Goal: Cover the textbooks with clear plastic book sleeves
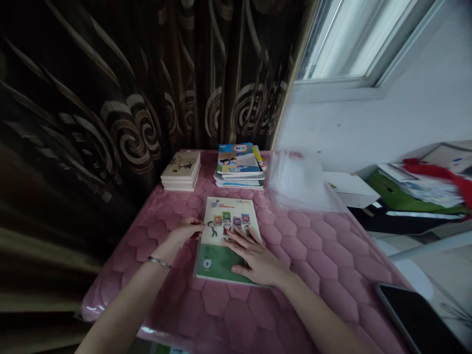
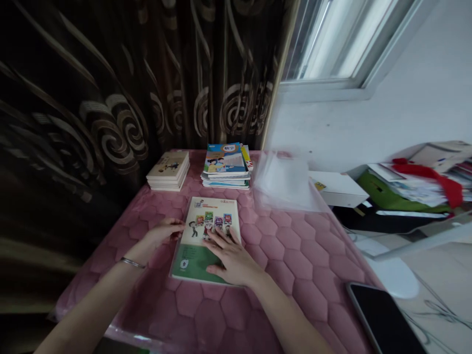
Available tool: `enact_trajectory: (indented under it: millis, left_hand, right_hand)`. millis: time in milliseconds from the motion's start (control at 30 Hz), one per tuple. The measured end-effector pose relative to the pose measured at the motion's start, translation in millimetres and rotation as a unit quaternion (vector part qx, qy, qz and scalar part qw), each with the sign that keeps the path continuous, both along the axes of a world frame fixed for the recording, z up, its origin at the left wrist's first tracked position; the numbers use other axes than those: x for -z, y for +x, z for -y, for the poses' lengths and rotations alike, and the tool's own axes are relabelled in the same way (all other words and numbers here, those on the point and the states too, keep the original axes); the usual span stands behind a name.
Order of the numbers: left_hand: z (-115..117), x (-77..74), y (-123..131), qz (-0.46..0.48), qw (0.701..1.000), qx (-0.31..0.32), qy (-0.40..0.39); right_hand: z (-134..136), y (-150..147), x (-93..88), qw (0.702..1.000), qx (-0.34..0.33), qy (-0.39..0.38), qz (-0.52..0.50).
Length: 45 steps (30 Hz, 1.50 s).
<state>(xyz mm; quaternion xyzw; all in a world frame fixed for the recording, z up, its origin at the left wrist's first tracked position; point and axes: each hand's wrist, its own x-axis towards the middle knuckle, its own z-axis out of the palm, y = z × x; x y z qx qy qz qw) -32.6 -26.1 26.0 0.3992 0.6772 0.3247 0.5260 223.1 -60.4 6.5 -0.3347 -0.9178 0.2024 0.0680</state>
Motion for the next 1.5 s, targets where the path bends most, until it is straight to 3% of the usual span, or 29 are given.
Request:
enact_trajectory:
  millis: [167,300,433,500,567,633,700,833,967,1067,1133,1167,1233,1300,1400,1500]
  left_hand:
    - [7,-9.8,3,0.078,0.997,-0.007,0.008]
    - [12,-22.0,7,0.124,0.992,-0.013,0.02]
    - [21,-41.7,21,0.175,0.984,0.028,0.034]
    - [28,-53.7,36,0.128,0.986,0.083,0.07]
    - [36,-65.1,53,-0.001,0.979,0.146,0.144]
    - [45,-73.4,69,-0.134,0.944,0.194,0.231]
    - [52,-76.7,81,-0.208,0.91,0.212,0.289]
    - [64,-70.9,88,-0.225,0.895,0.198,0.331]
    - [75,-62.6,79,-0.208,0.881,0.182,0.383]
    - [76,-54.9,59,-0.286,0.854,0.055,0.431]
    - [69,-46.6,42,-0.339,0.864,-0.03,0.372]
    - [64,-41.7,33,-0.351,0.885,-0.037,0.303]
    - [53,-32.0,22,-0.342,0.928,-0.005,0.145]
    - [44,-24.0,18,-0.32,0.945,0.028,0.054]
    - [37,-15.8,26,-0.313,0.948,0.036,0.037]
    - [37,-10.2,36,-0.215,0.975,0.041,0.044]
  right_hand:
    - [-3,3,1.9,0.997,0.011,-0.009,-0.071]
    - [-4,2,5.2,0.981,0.061,-0.024,-0.181]
    - [3,-10,-14.0,0.943,0.127,-0.064,-0.302]
    - [9,-19,-30.2,0.917,0.172,-0.095,-0.346]
    - [14,-28,-45.3,0.894,0.218,-0.121,-0.371]
    - [17,-33,-56.1,0.877,0.256,-0.133,-0.384]
    - [17,-34,-61.9,0.862,0.277,-0.142,-0.401]
    - [13,-30,-61.8,0.835,0.282,-0.174,-0.438]
    - [7,-27,-54.6,0.831,0.29,-0.182,-0.438]
    - [1,-16,-53.5,0.829,0.31,-0.167,-0.434]
    - [-2,1,-57.2,0.813,0.317,-0.18,-0.454]
    - [-4,12,-60.1,0.804,0.315,-0.191,-0.466]
    - [-7,35,-65.7,0.802,0.307,-0.197,-0.472]
    - [-10,56,-69.0,0.826,0.307,-0.155,-0.447]
    - [-14,74,-67.3,0.846,0.319,-0.127,-0.409]
    - [-15,78,-62.9,0.85,0.329,-0.134,-0.388]
